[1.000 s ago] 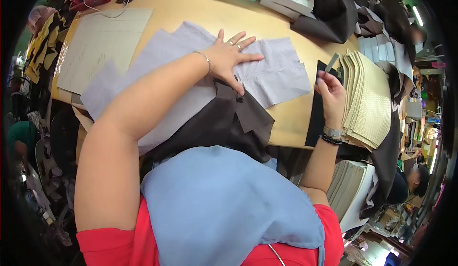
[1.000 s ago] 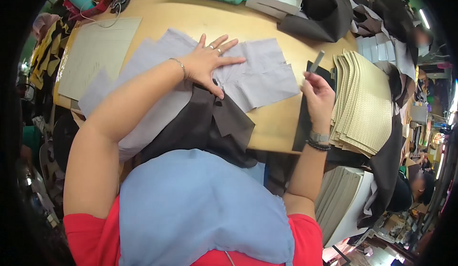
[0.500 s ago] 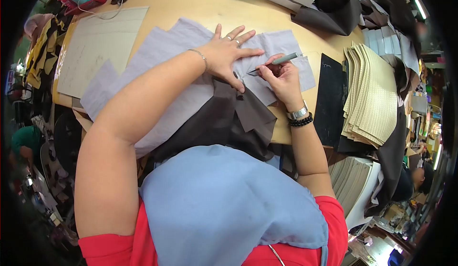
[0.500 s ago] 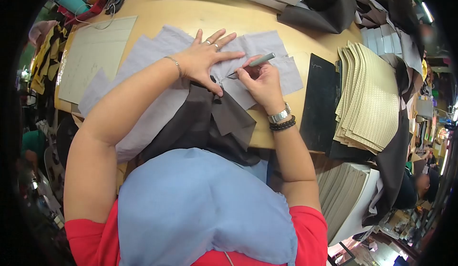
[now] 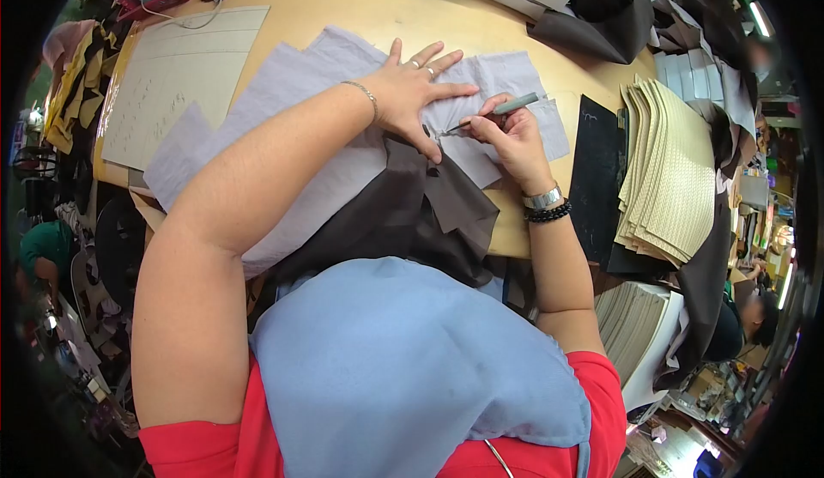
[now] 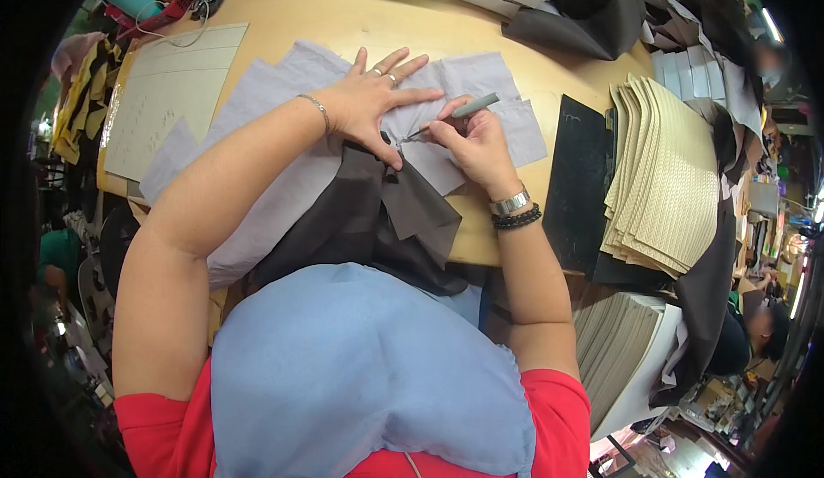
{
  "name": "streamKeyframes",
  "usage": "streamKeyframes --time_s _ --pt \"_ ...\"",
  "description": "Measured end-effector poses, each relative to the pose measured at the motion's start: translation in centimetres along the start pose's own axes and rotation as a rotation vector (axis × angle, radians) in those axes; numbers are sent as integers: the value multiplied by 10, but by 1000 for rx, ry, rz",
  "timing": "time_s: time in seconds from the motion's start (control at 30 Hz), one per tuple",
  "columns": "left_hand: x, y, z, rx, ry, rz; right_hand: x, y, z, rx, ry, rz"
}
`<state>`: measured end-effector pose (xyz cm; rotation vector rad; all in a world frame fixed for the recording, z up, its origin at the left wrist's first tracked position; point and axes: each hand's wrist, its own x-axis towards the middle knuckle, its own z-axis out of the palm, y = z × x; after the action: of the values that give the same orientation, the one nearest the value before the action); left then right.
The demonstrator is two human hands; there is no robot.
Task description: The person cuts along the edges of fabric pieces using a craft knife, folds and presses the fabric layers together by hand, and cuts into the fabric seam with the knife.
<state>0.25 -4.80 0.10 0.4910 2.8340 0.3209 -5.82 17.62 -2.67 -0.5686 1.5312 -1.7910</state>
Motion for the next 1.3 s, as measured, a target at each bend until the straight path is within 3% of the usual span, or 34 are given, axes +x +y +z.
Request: streamKeyframes --time_s 0.27,0.47,0.77,0.87,1.07,1.3 --pt "0 0 -1 -1 -5 1 -3 -3 -11 -26 -56 6" --pt "0 -1 -1 -12 0 1 -5 -4 -3 14 25 -9" --pt "11 -7 9 -252 -3 -109 -9 -2 -2 -138 -47 -59" --pt "6 -2 4 -182 -2 -87 -10 1 -4 -251 -43 -109" --pt "7 -3 4 -191 -5 -87 -10 3 -3 -65 47 -148" --pt "7 -2 3 -182 -10 -94 -7 9 -3 -181 72 -153"
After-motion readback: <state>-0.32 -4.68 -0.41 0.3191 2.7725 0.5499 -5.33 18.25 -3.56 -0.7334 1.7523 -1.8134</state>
